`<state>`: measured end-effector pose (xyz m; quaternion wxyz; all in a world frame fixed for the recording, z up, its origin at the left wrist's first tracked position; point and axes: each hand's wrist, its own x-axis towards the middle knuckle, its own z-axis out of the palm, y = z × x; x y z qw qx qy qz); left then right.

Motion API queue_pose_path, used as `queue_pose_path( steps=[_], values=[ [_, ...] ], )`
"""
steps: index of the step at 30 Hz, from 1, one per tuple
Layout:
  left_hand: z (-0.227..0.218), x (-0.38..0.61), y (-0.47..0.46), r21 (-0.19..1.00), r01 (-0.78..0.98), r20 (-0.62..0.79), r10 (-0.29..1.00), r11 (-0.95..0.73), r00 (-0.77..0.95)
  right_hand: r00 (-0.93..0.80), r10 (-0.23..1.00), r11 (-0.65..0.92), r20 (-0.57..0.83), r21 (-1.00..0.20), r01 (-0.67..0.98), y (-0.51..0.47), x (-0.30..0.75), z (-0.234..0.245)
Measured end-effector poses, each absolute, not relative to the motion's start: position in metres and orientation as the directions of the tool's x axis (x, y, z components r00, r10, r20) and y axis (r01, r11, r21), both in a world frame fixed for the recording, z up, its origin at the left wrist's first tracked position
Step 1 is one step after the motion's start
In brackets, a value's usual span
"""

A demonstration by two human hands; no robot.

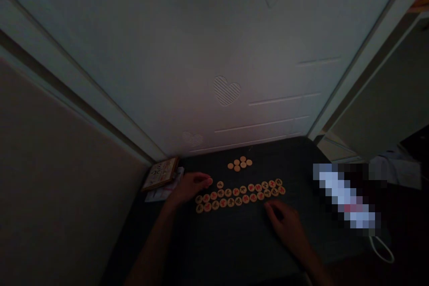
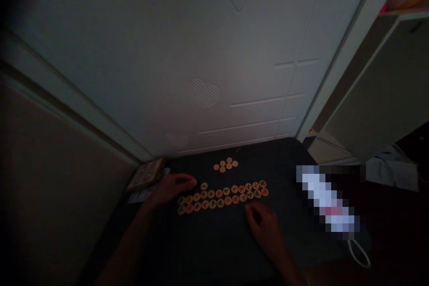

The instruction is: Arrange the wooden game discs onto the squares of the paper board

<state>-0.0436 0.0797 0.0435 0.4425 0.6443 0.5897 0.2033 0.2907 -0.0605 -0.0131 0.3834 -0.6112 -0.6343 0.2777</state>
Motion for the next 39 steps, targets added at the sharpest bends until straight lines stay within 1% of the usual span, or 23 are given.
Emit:
queue_pose_path(
  steps=[4, 9, 14, 16, 21, 25, 28, 34, 39],
  values=[
    [0.037, -0.041, 0.082, 0.773, 0.632, -0.271, 0.929, 0.052, 0.254, 0.041, 0.988, 0.102, 0.15, -0.825, 0.556, -0.061, 0.29, -0.012],
    [0.033, -0.037, 0.085, 0.723, 0.691, -0.26, 0.933, 0.017, 0.249, 0.045, 0.989, 0.09, 0.137, -0.829, 0.552, -0.061, 0.29, -0.011],
    [0.033, -0.037, 0.084, 0.704, 0.71, -0.249, 0.931, -0.016, 0.268, 0.038, 0.989, 0.103, 0.146, -0.837, 0.538, -0.061, 0.29, -0.01],
    [0.034, -0.037, 0.085, 0.694, 0.719, -0.217, 0.941, -0.039, 0.261, 0.041, 0.988, 0.105, 0.151, -0.836, 0.539, -0.061, 0.29, -0.009],
    [0.038, -0.022, 0.095, 0.64, 0.759, -0.06, 0.976, -0.123, 0.209, 0.038, 0.987, 0.113, 0.157, -0.839, 0.532, -0.061, 0.29, -0.01],
    [0.039, 0.01, 0.101, 0.607, 0.763, 0.022, 0.964, -0.225, 0.266, 0.033, 0.987, 0.116, 0.157, -0.845, 0.523, -0.061, 0.29, -0.011],
    [0.038, 0.032, 0.107, 0.592, 0.751, 0.048, 0.943, -0.292, 0.329, 0.035, 0.986, 0.121, 0.163, -0.845, 0.52, -0.061, 0.29, -0.011],
    [0.033, 0.046, 0.117, 0.605, 0.729, 0.037, 0.925, -0.321, 0.377, 0.03, 0.986, 0.124, 0.162, -0.846, 0.518, -0.06, 0.29, -0.011],
    [0.032, 0.042, 0.117, 0.699, 0.656, 0.024, 0.926, -0.284, 0.376, 0.025, 0.988, 0.117, 0.151, -0.852, 0.511, -0.06, 0.29, -0.01]
  ],
)
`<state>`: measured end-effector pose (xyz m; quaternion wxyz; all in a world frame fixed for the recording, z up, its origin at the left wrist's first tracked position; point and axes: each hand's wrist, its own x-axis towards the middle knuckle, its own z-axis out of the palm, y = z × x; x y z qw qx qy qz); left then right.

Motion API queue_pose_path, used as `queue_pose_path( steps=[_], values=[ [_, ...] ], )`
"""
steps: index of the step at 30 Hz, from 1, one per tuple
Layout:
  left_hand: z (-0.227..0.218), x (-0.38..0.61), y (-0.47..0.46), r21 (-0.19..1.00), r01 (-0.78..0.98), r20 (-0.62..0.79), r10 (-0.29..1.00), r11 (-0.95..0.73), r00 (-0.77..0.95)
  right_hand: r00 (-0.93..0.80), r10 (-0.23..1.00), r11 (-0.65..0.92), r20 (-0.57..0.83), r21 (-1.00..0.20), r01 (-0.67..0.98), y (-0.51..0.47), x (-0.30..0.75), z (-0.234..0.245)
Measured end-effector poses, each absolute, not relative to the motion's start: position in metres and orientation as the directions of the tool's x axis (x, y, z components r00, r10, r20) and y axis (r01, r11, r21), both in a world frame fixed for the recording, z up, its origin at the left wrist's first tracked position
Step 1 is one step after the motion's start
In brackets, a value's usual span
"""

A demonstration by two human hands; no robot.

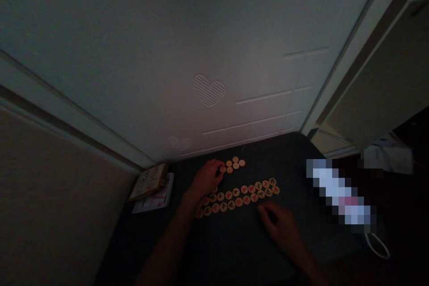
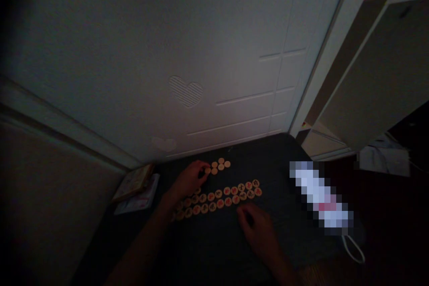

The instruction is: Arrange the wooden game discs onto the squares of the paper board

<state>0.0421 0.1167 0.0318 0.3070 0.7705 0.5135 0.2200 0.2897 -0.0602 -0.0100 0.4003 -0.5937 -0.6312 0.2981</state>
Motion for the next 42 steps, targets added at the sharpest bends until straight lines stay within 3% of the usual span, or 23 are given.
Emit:
queue_pose_path(
  steps=[8, 11, 15, 18, 22, 28, 35, 42],
  values=[
    [0.045, 0.039, 0.104, 0.93, 0.357, -0.048, 0.939, -0.082, 0.342, 0.036, 0.986, 0.121, 0.164, -0.844, 0.522, -0.061, 0.289, -0.008],
    [0.053, 0.038, 0.094, 0.989, 0.145, -0.087, 0.939, 0.04, 0.333, 0.024, 0.985, 0.135, 0.172, -0.842, 0.522, -0.061, 0.29, -0.009],
    [0.067, 0.038, 0.084, 0.931, -0.212, -0.201, 0.903, 0.296, 0.379, 0.029, 0.984, 0.133, 0.174, -0.841, 0.524, -0.061, 0.29, -0.008],
    [0.074, 0.039, 0.081, 0.916, -0.237, -0.224, 0.902, 0.325, 0.37, 0.033, 0.984, 0.131, 0.175, -0.837, 0.531, -0.061, 0.289, -0.009],
    [0.078, 0.038, 0.079, 0.949, -0.165, -0.211, 0.93, 0.268, 0.3, 0.034, 0.984, 0.129, 0.176, -0.831, 0.541, -0.061, 0.289, -0.01],
    [0.073, 0.033, 0.074, 0.961, 0.256, -0.197, 0.913, 0.108, 0.357, 0.032, 0.987, 0.115, 0.159, -0.825, 0.554, -0.061, 0.289, -0.009],
    [0.058, 0.027, 0.078, 0.766, 0.603, -0.103, 0.884, -0.222, 0.455, 0.033, 0.984, 0.126, 0.173, -0.821, 0.557, -0.061, 0.289, -0.008],
    [0.037, 0.024, 0.088, 0.658, 0.686, -0.049, 0.892, -0.31, 0.45, 0.026, 0.993, 0.083, 0.117, -0.828, 0.555, -0.062, 0.29, -0.009]
  ],
)
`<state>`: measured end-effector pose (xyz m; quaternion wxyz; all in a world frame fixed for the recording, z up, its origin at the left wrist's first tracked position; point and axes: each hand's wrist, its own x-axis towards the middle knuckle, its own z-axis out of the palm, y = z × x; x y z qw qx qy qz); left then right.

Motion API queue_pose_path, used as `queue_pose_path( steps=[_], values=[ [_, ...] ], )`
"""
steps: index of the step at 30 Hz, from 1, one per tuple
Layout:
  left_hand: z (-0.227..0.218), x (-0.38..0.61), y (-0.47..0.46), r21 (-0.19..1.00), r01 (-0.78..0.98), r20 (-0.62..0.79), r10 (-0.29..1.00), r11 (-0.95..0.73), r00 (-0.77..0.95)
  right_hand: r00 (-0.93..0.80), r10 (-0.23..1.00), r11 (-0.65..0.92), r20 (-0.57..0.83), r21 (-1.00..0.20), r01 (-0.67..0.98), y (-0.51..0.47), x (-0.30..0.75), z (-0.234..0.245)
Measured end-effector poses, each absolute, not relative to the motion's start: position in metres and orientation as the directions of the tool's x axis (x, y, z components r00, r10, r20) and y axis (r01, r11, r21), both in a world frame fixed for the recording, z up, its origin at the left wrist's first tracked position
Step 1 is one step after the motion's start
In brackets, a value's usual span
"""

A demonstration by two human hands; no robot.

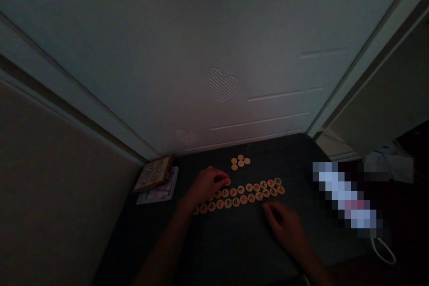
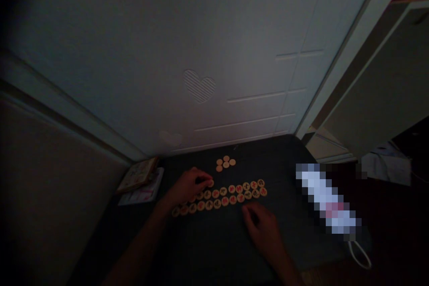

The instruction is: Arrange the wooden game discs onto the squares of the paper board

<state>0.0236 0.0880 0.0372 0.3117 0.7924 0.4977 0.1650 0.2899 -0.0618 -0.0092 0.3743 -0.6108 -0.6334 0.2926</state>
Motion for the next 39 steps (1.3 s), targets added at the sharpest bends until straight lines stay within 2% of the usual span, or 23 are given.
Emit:
queue_pose_path(
  steps=[11, 15, 19, 25, 29, 31, 34, 39],
  values=[
    [0.033, 0.014, 0.086, 0.655, 0.656, 0.033, 0.882, -0.375, 0.471, 0.041, 0.994, 0.062, 0.1, -0.839, 0.541, -0.062, 0.29, -0.005],
    [0.034, 0.009, 0.079, 0.68, 0.593, 0.148, 0.873, -0.43, 0.464, 0.076, 0.993, 0.037, 0.089, -0.857, 0.514, -0.063, 0.287, 0.0],
    [0.033, -0.003, 0.063, 0.661, 0.61, 0.294, 0.899, -0.437, 0.326, 0.063, 0.99, 0.071, 0.123, -0.847, 0.526, -0.052, 0.28, 0.009],
    [0.025, -0.037, 0.025, 0.628, 0.663, 0.42, 0.895, -0.408, 0.153, -0.102, 0.966, 0.247, 0.235, -0.743, 0.622, 0.009, 0.267, 0.031],
    [0.013, -0.053, 0.014, 0.647, 0.674, 0.464, 0.886, -0.357, 0.024, -0.275, 0.922, 0.384, 0.271, -0.565, 0.731, 0.057, 0.254, 0.036],
    [0.007, -0.057, 0.014, 0.654, 0.676, 0.482, 0.875, -0.339, -0.028, -0.343, 0.905, 0.426, 0.253, -0.534, 0.73, 0.074, 0.246, 0.036],
    [0.003, -0.058, 0.015, 0.667, 0.671, 0.485, 0.873, -0.324, -0.06, -0.392, 0.896, 0.442, 0.208, -0.499, 0.745, 0.087, 0.235, 0.033],
    [0.005, -0.053, 0.012, 0.664, 0.665, 0.489, 0.871, -0.342, -0.04, -0.362, 0.922, 0.384, 0.138, -0.454, 0.804, 0.089, 0.224, 0.027]
  ],
)
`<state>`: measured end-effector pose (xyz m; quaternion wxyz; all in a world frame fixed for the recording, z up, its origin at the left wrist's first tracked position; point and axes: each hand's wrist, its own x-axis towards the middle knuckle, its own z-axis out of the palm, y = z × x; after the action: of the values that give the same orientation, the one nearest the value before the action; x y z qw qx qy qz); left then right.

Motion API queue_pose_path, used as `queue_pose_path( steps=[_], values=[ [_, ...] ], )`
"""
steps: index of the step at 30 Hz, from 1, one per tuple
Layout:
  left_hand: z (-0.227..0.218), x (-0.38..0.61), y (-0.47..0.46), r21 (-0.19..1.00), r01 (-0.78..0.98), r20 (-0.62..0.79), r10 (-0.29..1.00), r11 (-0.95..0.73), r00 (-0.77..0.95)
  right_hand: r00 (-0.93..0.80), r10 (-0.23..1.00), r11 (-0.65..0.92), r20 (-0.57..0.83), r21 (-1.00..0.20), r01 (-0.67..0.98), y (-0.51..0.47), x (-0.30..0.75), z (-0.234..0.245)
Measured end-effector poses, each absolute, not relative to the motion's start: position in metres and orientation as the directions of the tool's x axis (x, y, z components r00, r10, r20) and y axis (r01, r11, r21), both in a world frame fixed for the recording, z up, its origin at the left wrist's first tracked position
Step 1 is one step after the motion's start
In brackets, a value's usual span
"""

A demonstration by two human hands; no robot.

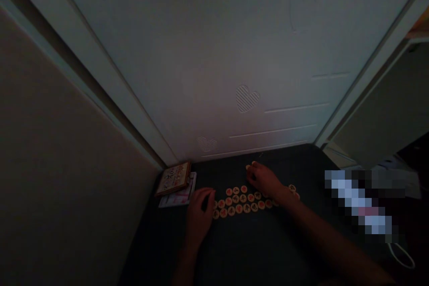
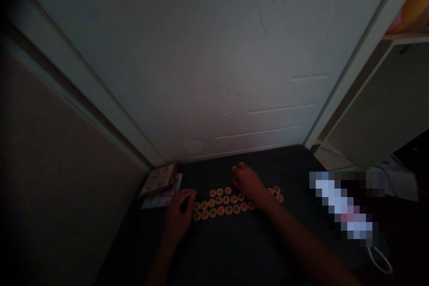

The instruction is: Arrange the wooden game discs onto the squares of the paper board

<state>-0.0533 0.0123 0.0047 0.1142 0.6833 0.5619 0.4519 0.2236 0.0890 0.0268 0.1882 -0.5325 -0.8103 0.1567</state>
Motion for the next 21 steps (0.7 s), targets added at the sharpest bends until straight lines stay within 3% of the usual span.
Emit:
queue_pose_path(
  steps=[6, 12, 21],
  values=[
    [0.005, -0.053, 0.012, 0.661, 0.662, 0.496, 0.868, -0.354, -0.031, -0.323, 0.941, 0.329, 0.097, -0.474, 0.817, 0.083, 0.217, 0.025],
    [0.004, -0.052, 0.011, 0.653, 0.667, 0.506, 0.862, -0.358, -0.033, -0.294, 0.951, 0.289, 0.09, -0.591, 0.753, 0.084, 0.214, 0.026],
    [0.013, -0.05, 0.007, 0.658, 0.67, 0.531, 0.843, -0.345, -0.088, -0.277, 0.958, 0.185, 0.077, -0.903, 0.387, 0.046, 0.228, 0.041]
  ],
)
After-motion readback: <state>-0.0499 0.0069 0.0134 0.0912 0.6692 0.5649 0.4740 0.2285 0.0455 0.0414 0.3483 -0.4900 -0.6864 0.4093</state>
